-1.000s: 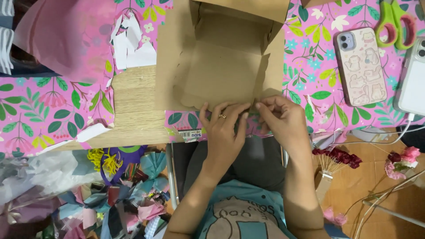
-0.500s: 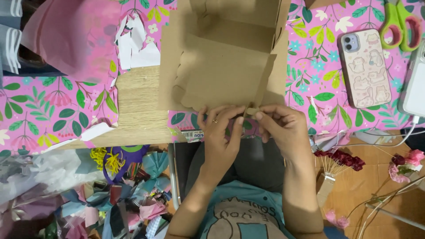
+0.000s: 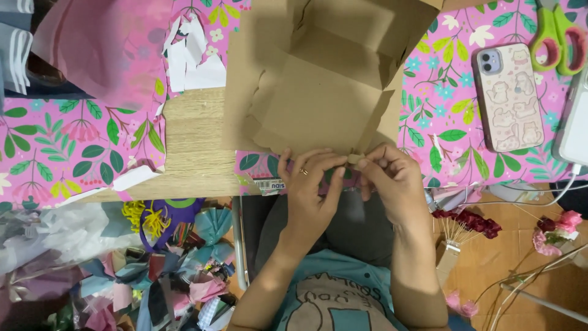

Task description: The person assembles a flat-packed cardboard box by hand. They fold the side flaps, interlock the tabs, and secure the bottom to form a rectangular box with scalloped edges.

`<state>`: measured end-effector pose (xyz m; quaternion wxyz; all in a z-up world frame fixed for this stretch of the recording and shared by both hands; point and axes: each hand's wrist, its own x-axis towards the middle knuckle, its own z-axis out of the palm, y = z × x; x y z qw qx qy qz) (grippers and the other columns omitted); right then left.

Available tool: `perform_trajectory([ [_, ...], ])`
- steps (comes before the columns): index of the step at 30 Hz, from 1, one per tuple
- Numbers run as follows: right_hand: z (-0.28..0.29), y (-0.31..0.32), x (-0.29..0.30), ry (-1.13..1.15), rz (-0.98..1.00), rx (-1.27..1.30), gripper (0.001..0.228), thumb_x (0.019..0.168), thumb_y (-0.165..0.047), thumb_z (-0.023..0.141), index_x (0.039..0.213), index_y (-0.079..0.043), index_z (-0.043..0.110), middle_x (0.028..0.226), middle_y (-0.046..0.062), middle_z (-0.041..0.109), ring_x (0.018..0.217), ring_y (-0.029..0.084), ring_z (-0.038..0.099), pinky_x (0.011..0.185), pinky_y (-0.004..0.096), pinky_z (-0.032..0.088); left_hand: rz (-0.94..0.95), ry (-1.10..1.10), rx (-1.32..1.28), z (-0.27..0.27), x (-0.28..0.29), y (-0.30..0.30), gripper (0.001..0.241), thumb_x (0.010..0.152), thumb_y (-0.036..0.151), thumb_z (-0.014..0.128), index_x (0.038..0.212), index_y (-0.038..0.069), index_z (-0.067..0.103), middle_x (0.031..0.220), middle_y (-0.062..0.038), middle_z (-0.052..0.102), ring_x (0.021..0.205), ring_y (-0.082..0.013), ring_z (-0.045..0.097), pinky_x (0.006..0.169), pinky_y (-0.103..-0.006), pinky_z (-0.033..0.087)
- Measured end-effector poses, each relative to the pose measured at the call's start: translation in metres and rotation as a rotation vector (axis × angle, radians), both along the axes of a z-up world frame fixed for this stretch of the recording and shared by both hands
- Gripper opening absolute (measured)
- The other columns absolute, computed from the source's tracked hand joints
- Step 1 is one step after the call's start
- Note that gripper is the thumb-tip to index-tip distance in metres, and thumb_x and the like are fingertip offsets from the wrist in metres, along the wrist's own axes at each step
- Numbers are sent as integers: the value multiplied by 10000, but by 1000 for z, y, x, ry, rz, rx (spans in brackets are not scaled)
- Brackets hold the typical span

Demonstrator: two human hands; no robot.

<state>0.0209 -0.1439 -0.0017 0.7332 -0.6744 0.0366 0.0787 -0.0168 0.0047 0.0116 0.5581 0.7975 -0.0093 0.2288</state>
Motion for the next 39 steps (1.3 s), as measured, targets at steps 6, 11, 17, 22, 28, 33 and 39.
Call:
perform_trajectory([
  [6,-4,2,-4,-28,-17,-38,83,930,56,643,852,27,648,537,94,538,342,163,565,373,226,430,28,-17,49,0,-4,-4,127,988,80,689,1099,103,748,1018,-45,754,1148,-254,662,1241,-542,85],
  [11,-1,4,-3,-38,19,-101,77,935,55,639,868,22,657,552,88,541,363,155,569,397,220,407,36,-37,86,-8,-4,-6,138,986,87,691,1104,123,754,985,-21,763,1119,-231,673,1228,-539,113],
  [17,8,0,0,11,70,-130,39,953,24,647,944,55,669,634,130,604,412,179,611,406,276,497,31,-8,135,-12,-3,-2,162,976,84,702,1130,112,743,949,-36,758,1086,-232,678,1197,-549,168],
  [22,6,-3,0,41,29,-148,57,953,38,609,936,61,659,629,128,597,396,175,599,384,281,513,28,9,181,-15,-3,-4,172,960,117,728,1131,114,718,964,-29,745,1069,-222,665,1180,-551,180],
  [28,-3,-1,0,39,56,-233,81,964,6,616,919,43,672,596,110,586,372,175,586,393,270,486,62,4,211,-17,-4,-7,112,954,107,740,1065,123,738,890,-2,733,969,-182,668,1161,-535,214],
  [33,-2,2,-1,41,38,-257,72,962,14,613,921,20,672,602,101,585,372,170,580,400,266,473,51,11,172,-20,-4,-7,122,953,88,731,1066,127,753,846,-5,721,920,-181,667,1146,-544,212],
  [39,-2,5,-2,24,56,-250,84,981,10,603,933,21,672,617,102,598,389,176,607,400,263,477,62,17,130,-19,-4,-8,114,949,79,732,1047,131,762,818,1,711,881,-178,660,1133,-538,216],
])
